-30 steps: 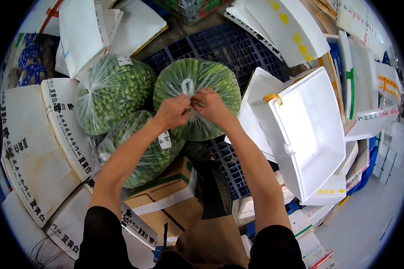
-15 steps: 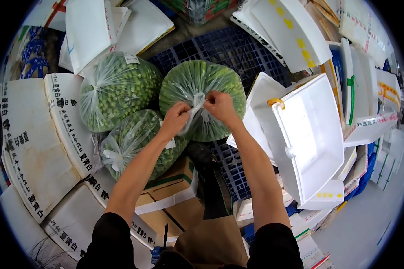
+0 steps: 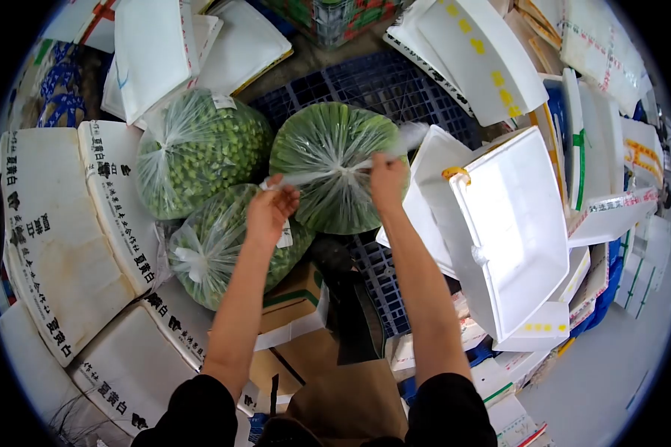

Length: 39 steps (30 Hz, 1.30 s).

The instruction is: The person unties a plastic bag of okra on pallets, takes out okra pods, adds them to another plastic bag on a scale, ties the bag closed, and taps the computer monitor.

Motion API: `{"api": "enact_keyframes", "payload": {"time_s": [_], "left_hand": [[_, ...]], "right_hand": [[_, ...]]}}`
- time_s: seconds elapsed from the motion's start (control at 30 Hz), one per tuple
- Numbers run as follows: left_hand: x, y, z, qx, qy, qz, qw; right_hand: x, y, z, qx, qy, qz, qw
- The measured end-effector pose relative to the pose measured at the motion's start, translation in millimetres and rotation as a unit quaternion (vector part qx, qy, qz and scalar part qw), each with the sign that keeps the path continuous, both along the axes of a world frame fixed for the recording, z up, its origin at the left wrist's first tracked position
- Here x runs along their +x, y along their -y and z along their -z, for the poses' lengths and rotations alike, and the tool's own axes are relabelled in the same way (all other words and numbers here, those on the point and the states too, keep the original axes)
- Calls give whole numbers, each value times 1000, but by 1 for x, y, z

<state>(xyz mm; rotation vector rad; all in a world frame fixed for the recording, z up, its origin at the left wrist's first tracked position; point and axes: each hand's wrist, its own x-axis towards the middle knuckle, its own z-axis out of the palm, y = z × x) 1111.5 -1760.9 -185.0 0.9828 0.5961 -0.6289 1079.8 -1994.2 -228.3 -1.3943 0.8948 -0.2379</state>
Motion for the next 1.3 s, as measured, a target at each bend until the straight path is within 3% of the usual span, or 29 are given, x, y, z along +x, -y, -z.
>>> {"api": "enact_keyframes", "payload": {"time_s": [0.03, 0.13, 0.23, 0.27, 0.33, 0.37, 0.4, 0.47, 0.57, 0.63, 0.77, 0.87, 0.93, 1.07, 1.17, 1.3], "left_hand": [[-10, 12, 6, 31, -46, -28, 998], [-32, 25, 14, 98, -88, -104, 986], [-44, 22, 24, 205, -53, -230, 950], [-50, 21, 23, 217, 25, -167, 961], [-60, 27, 10, 234, 181, -35, 955], [-62, 42, 5, 258, 215, 56, 940], [-63, 51, 15, 339, 295, 145, 881], [-51, 69, 31, 389, 415, 183, 802], [-33, 83, 44, 438, 474, 218, 732], [-24, 87, 44, 424, 542, 179, 703], [-10, 88, 45, 411, 615, 222, 636], [-3, 88, 57, 430, 564, 251, 658], [3, 85, 63, 383, 503, 262, 729], [15, 73, 54, 274, 399, 316, 816], [23, 69, 47, 258, 346, 373, 821], [30, 67, 39, 208, 245, 406, 855]], "right_hand": [[4, -3, -14, 129, -3, 156, 979], [-15, 4, -8, 307, 80, 141, 938], [-49, -20, -24, 213, 107, 88, 967], [-59, -33, -31, 176, 128, 80, 973], [-81, -50, -19, 251, 148, 101, 951], [-88, -54, -11, 287, 157, 112, 938], [-86, -58, -18, 302, 162, 113, 933], [-74, -59, -42, 331, 174, 112, 921], [-53, -30, -36, 329, 211, 11, 920], [-36, -10, -42, 333, 207, -70, 917], [-29, -4, -36, 333, 192, 77, 920], [-47, -1, -5, 101, 75, -31, 992], [-49, -4, -4, -3, 30, -84, 996], [-35, -11, -6, -228, 36, -181, 956], [-22, -17, -5, -369, 102, -223, 896], [-14, -18, -4, -420, 152, -227, 865]]}}
